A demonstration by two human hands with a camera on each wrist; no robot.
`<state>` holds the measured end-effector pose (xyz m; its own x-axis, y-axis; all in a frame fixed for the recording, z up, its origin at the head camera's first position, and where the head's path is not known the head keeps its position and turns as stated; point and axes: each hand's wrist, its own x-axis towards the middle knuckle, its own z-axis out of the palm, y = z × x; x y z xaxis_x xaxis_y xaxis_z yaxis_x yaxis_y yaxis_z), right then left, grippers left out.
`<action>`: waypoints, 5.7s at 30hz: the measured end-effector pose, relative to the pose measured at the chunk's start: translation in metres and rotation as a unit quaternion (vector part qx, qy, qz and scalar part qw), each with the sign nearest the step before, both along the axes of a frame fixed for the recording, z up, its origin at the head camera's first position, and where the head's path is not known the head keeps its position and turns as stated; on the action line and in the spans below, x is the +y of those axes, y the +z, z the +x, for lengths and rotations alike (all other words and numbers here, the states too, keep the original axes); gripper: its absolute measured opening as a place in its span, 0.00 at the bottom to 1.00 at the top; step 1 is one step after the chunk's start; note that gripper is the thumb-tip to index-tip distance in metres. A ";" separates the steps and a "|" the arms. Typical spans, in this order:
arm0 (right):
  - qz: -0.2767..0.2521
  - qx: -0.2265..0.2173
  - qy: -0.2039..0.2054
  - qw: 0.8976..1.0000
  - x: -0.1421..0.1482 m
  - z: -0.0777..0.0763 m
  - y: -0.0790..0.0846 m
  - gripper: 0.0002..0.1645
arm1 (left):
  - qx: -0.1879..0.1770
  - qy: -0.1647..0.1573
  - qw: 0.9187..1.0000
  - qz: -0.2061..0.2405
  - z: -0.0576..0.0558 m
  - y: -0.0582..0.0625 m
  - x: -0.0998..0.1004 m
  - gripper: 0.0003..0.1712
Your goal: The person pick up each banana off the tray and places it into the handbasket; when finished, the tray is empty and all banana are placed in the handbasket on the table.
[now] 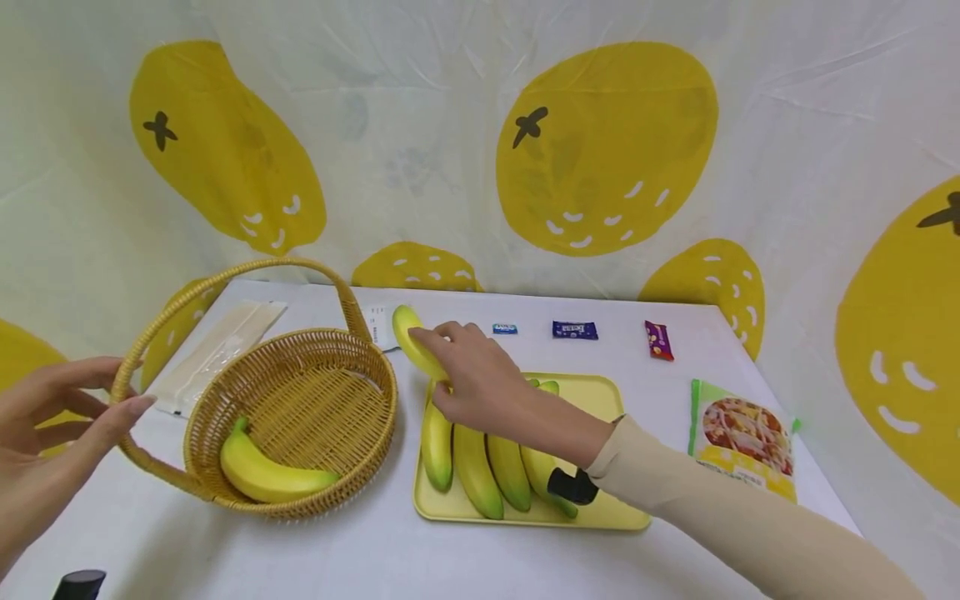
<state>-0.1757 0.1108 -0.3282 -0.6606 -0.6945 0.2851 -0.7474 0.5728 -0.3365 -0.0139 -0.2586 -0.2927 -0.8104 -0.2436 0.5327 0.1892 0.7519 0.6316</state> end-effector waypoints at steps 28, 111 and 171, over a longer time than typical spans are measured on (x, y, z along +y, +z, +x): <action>0.149 -0.049 0.109 0.982 -0.093 0.007 0.010 0.43 | 0.001 -0.001 1.000 0.014 0.000 -0.002 -0.004 0.26; 0.030 -0.016 -0.005 0.999 0.041 0.025 -0.043 0.36 | 0.005 0.000 0.999 0.037 0.001 -0.004 -0.004 0.29; -0.020 0.013 -0.164 0.986 0.135 0.037 -0.115 0.45 | 0.003 0.006 0.999 0.045 0.003 -0.003 0.003 0.29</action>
<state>-0.1384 0.2461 -0.4429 -0.8399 -0.4322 0.3282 -0.5328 0.7718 -0.3471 -0.0113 -0.2557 -0.2959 -0.8040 -0.3008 0.5129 0.1845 0.6937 0.6962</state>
